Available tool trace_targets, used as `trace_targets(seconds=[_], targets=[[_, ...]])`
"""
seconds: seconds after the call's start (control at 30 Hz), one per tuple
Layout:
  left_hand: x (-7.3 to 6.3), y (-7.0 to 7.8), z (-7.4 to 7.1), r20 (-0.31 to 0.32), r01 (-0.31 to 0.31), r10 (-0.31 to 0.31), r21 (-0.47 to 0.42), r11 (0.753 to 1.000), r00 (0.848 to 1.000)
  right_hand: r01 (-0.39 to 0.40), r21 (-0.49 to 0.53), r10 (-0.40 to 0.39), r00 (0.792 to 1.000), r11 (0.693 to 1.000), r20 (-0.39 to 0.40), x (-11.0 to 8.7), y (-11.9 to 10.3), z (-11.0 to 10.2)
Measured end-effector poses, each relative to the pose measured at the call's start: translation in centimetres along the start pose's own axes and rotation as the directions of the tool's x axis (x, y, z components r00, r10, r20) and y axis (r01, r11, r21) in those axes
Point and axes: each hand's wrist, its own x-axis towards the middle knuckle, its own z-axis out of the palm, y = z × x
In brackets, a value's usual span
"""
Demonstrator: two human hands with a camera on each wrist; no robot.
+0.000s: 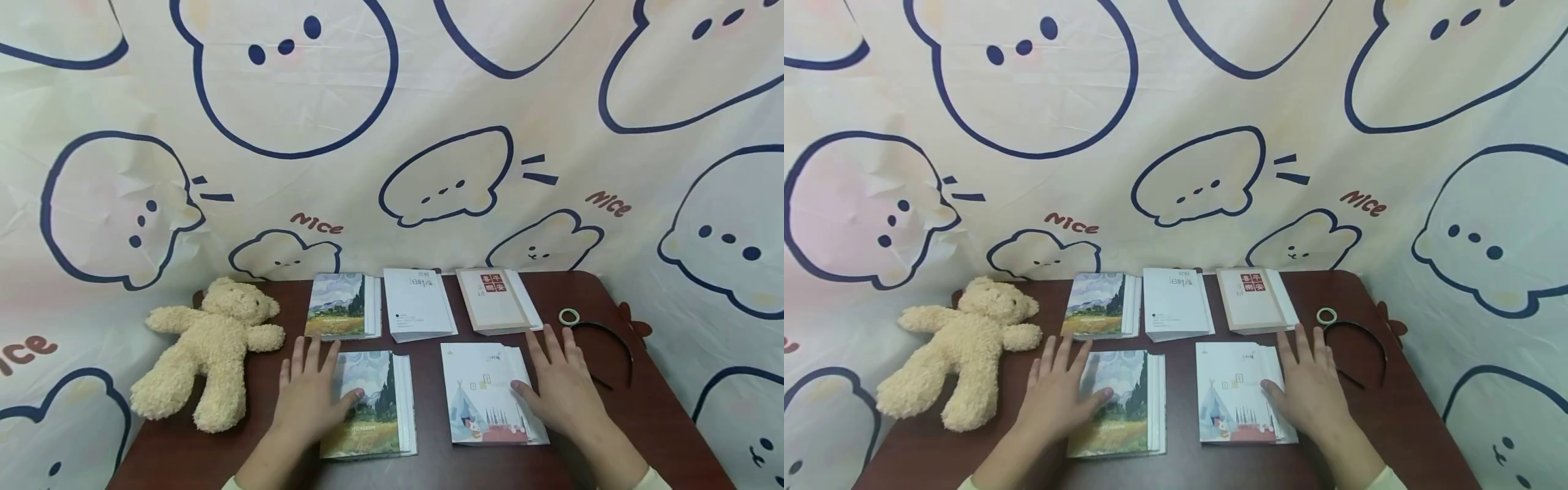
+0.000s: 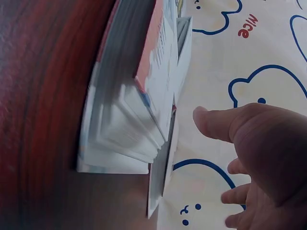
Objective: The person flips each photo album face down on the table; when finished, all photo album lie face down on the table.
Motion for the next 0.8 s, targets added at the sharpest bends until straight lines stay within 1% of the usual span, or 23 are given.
trace_targets(seconds=[0.17,0.37,0.5,0.6,0.7,0.8], targets=[[0.0,1.4,0.5,-0.004,-0.017,0.017,-0.004,1.000,1.000,-0.009,-0.002,0.009,1.000,1.000,0.024,-0.5,-0.3,0.3],[-0.1,3.3,1.0,-0.022,-0.053,0.052,-0.058,0.997,0.998,0.010,0.045,-0.012,0.999,0.999,0.034,-1.0,-0.7,0.6],[0.0,4.2,1.5,-0.026,-0.084,0.081,-0.097,0.992,0.996,0.005,0.078,-0.009,0.999,0.997,0.050,-1.2,-1.1,0.7],[0.0,4.9,1.8,-0.027,-0.113,0.110,-0.146,0.983,0.994,-0.005,0.087,-0.001,0.998,0.996,0.063,-1.4,-1.4,0.8],[0.0,5.7,2.0,-0.012,-0.131,0.131,-0.215,0.968,0.991,-0.009,0.106,0.002,0.998,0.994,0.070,-1.5,-1.6,1.0],[0.0,6.6,2.5,0.001,-0.149,0.155,-0.269,0.952,0.988,0.006,0.146,-0.017,0.997,0.989,0.075,-1.6,-1.5,1.2]])
